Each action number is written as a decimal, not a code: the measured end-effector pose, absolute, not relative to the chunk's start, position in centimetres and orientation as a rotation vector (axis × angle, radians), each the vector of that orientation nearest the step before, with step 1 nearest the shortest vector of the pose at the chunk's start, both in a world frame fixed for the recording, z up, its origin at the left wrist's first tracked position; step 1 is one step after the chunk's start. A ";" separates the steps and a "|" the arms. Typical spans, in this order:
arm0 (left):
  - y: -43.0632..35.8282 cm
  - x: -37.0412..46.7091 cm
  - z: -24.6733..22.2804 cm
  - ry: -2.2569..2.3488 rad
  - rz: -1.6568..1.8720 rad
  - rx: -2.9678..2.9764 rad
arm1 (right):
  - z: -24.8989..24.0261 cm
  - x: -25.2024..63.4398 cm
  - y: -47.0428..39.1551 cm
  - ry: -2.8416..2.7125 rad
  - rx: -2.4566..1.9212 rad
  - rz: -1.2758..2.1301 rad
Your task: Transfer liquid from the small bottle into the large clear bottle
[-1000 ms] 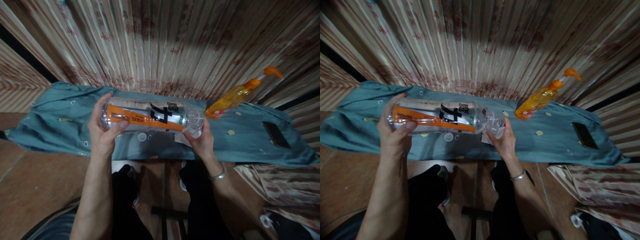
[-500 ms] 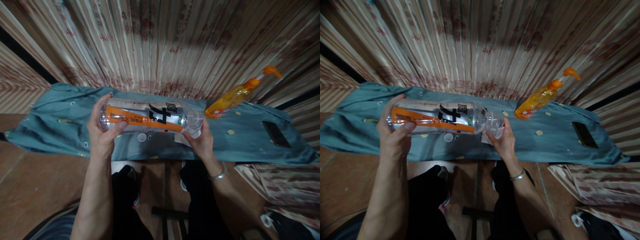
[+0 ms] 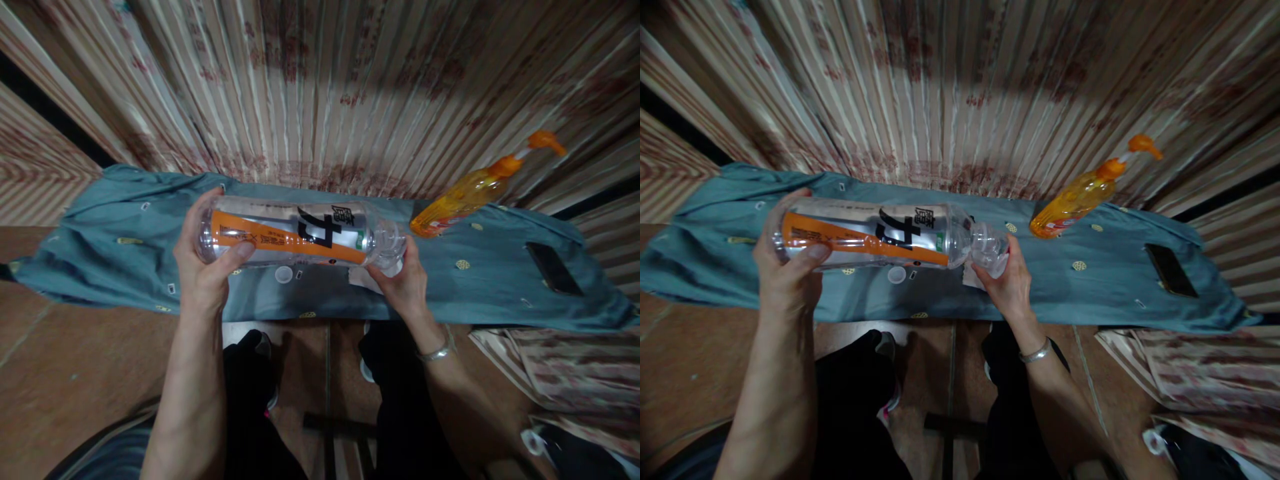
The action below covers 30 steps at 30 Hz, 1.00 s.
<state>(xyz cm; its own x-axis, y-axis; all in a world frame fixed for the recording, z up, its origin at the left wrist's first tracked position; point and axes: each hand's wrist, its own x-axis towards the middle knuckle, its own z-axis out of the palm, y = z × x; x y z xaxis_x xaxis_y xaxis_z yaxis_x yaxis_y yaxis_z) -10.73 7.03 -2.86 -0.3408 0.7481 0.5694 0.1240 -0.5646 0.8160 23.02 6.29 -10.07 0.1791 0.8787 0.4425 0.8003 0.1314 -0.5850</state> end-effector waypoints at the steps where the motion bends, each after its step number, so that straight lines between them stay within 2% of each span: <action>1: 7.0 -10.7 -2.9 1.133 1.961 1.457 | -10.1 23.0 6.3 -1.615 -1.662 0.126; 30: 7.3 -10.6 -3.1 1.082 2.068 1.483 | -10.2 23.1 6.3 -1.635 -1.660 0.110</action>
